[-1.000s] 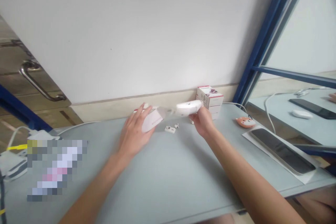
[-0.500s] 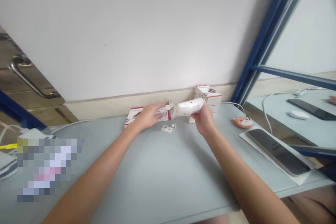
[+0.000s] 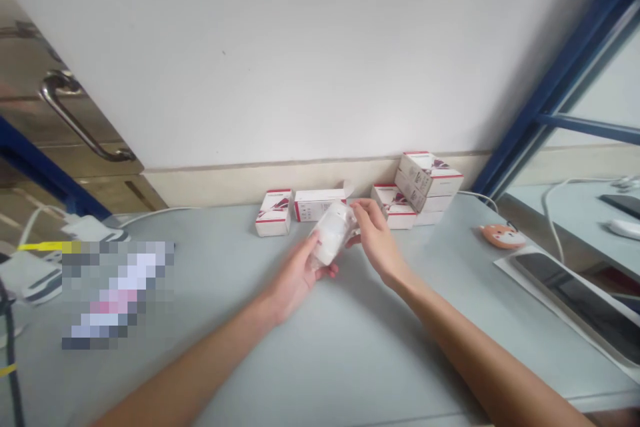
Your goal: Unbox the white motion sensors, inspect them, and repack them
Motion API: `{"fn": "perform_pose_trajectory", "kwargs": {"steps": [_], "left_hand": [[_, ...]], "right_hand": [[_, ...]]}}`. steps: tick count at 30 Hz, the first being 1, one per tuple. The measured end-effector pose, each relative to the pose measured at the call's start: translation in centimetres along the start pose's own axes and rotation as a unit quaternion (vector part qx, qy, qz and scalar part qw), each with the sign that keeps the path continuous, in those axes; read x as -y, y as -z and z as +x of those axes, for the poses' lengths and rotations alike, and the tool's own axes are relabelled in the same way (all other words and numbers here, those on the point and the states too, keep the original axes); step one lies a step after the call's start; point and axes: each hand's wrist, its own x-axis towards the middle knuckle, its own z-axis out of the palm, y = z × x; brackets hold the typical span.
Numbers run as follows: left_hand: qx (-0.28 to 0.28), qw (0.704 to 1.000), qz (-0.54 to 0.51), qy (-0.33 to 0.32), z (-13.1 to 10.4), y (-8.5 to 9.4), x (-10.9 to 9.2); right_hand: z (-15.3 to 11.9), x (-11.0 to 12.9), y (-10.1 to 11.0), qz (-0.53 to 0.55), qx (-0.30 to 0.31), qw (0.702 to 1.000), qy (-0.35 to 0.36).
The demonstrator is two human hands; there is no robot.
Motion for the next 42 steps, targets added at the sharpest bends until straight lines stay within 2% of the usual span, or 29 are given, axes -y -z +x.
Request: {"fn": "perform_pose_trajectory", "kwargs": {"steps": [3, 9, 15, 20, 26, 29, 32, 34, 36, 39, 42], "left_hand": [[0.007, 0.995, -0.091, 0.048, 0.7, 1.1, -0.6], [0.033, 0.987, -0.132, 0.082, 0.9, 1.9, -1.4], [0.053, 0.981, -0.158, 0.102, 0.7, 1.4, -1.5], [0.064, 0.978, -0.161, 0.119, 0.7, 1.3, -1.6], [0.069, 0.979, -0.137, 0.131, 0.8, 1.5, -1.7], [0.067, 0.976, -0.153, 0.141, 1.1, 1.7, -1.6], [0.068, 0.970, -0.180, 0.148, 1.5, 1.8, -1.5], [0.076, 0.967, -0.187, 0.156, 1.7, 2.0, -1.5], [0.077, 0.966, -0.186, 0.162, 1.9, 2.1, -1.7], [0.063, 0.967, -0.185, 0.163, 2.0, 2.3, -1.7], [0.063, 0.966, -0.183, 0.170, 2.0, 2.5, -1.7]], "right_hand": [[-0.6, 0.1, -0.1, -0.052, 0.044, 0.994, 0.091], [-0.3, 0.6, 0.8, -0.087, 0.060, 0.984, 0.143], [0.1, -0.1, 1.3, -0.136, 0.012, 0.953, 0.269], [0.2, -0.2, 1.3, -0.151, -0.026, 0.931, 0.331], [-0.7, 1.1, 0.9, -0.197, -0.084, 0.856, 0.470], [-1.2, 1.2, 0.3, -0.194, -0.096, 0.852, 0.477], [-0.8, 1.7, -0.3, -0.214, -0.051, 0.848, 0.482], [0.1, 3.0, -0.4, -0.236, -0.014, 0.833, 0.500], [1.3, 5.0, -0.5, -0.242, -0.005, 0.821, 0.517], [3.8, 7.9, -0.9, -0.197, -0.065, 0.812, 0.545], [6.7, 9.0, -1.7, -0.106, -0.168, 0.847, 0.492]]}}
